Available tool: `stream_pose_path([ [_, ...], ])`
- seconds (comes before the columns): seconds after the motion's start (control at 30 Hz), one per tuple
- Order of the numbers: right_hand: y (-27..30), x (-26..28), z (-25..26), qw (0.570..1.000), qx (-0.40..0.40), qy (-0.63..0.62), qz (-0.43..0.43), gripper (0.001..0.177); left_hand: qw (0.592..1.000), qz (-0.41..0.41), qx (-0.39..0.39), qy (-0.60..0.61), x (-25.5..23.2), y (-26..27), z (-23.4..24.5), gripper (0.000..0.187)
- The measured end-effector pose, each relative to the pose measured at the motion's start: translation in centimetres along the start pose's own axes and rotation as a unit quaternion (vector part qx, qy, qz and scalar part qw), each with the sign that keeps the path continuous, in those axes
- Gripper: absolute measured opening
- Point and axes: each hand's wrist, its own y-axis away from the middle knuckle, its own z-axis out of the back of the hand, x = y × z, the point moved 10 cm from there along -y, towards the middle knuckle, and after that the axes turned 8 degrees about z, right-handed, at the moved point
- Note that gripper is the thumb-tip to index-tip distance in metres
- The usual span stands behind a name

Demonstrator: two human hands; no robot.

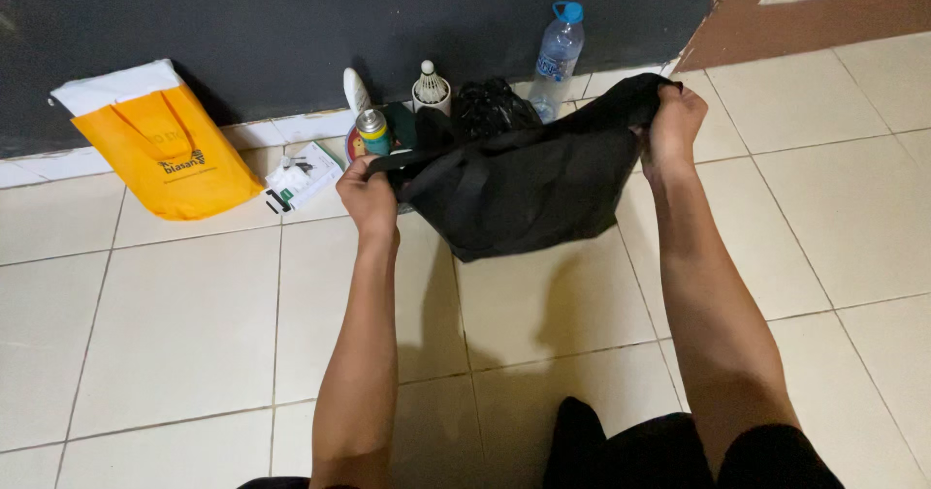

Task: The person picks up a pack of copy paper from the floor, carries it across the room, and places it on a wooden table.

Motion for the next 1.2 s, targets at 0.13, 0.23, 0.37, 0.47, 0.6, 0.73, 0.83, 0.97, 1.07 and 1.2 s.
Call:
stream_pose_path([
  [0.13,0.5,-2.3,1.6,0.999,-0.006,0.049,-0.006,0.018,0.999,0.020,0.015,-0.038,1.7,0.1,-0.9,0.024],
  [0.23,1.2,-3.0,4.2,0.970,-0.027,0.238,-0.051,0.023,0.998,0.015,0.047,-0.047,2.4,1.0,-2.2,0.021],
  [0.37,3.7,5.0,-0.6,0.825,0.063,0.522,0.208,0.045,0.994,0.020,0.085,-0.063,2.5,1.0,-4.4,0.018],
  [0.47,6.2,4.9,-7.3,0.713,0.251,0.608,0.242,0.066,0.993,0.044,0.104,-0.044,3.8,1.0,-6.7,0.018],
  [0.6,12.7,-0.4,-14.7,0.775,0.562,0.289,0.016,0.040,0.987,0.027,0.110,-0.113,6.1,1.3,-8.3,0.015],
  [0.73,16.1,-2.5,-16.6,0.752,0.564,0.339,0.039,0.077,0.987,0.086,0.124,-0.055,8.9,0.8,-8.9,0.013],
  [0.83,15.6,-3.4,-16.4,0.748,0.502,0.427,0.074,0.078,0.988,0.040,0.135,-0.062,8.2,-0.2,-9.0,0.014],
  [0.97,13.4,-1.7,-15.0,0.758,0.368,0.533,0.080,0.060,0.983,0.020,0.179,-0.030,7.7,-0.5,-9.5,0.016],
  [1.07,15.3,3.1,-17.5,0.785,0.368,0.391,0.310,0.092,0.978,0.027,0.204,-0.038,8.5,0.4,-9.8,0.017],
  [1.2,16.6,-2.4,-19.1,0.774,0.491,0.373,0.144,0.088,0.975,0.022,0.218,-0.039,8.4,2.8,-9.6,0.019],
])
